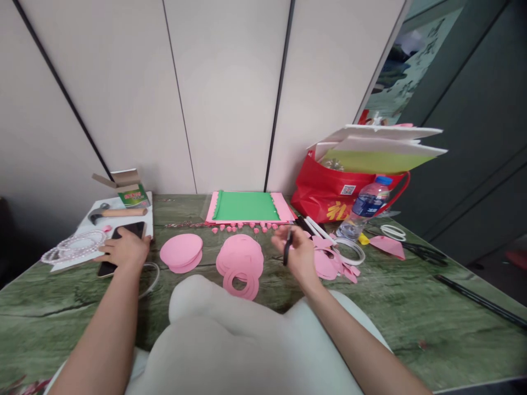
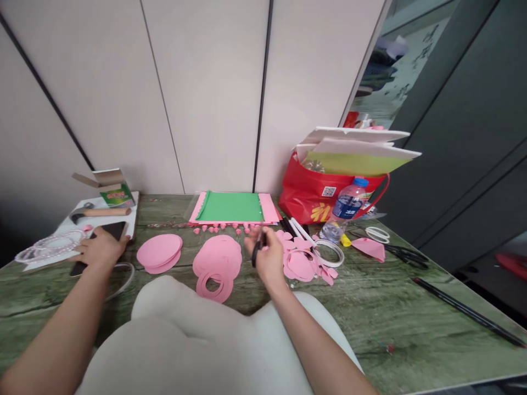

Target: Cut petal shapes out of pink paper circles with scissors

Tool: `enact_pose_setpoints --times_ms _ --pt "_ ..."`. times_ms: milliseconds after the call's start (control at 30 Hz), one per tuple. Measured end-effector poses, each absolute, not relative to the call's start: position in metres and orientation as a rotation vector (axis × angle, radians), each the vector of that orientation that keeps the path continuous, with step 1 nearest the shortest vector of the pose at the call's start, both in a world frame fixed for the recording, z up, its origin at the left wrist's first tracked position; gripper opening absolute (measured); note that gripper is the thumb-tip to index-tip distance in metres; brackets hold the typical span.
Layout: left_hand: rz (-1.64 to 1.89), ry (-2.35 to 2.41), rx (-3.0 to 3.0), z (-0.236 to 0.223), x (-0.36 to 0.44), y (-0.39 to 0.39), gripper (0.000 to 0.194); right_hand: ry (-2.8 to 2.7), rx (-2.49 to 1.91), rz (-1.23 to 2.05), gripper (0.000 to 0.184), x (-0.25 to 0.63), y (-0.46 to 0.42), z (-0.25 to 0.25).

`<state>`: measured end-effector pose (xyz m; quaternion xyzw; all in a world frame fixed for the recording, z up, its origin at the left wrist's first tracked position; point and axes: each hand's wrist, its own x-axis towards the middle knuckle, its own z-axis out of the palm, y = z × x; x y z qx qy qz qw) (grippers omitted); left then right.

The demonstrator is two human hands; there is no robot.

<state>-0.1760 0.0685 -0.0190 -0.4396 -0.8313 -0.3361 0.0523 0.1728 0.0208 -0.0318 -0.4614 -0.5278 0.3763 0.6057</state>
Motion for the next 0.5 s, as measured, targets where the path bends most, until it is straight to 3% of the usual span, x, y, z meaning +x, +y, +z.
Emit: enact_pose_setpoints --times_ms 133,300,500 --pt "-0.903 -2.675 -1.152 -0.027 -0.178 0.081 0.028 -1.631 -1.154 0.928 0.028 0.155 0.013 -0.039" --pt "-0.755 -2.738 -1.08 -0.031 -0.179 0.093 0.066 -2.078 -1.378 0.744 0.047 0.15 0.005 -0.044" --pt "-0.674 -2.757 -1.167 -0.027 -0.176 0.09 0.067 -2.175 -1.46 0.671 0.038 0.146 0.007 -0.055"
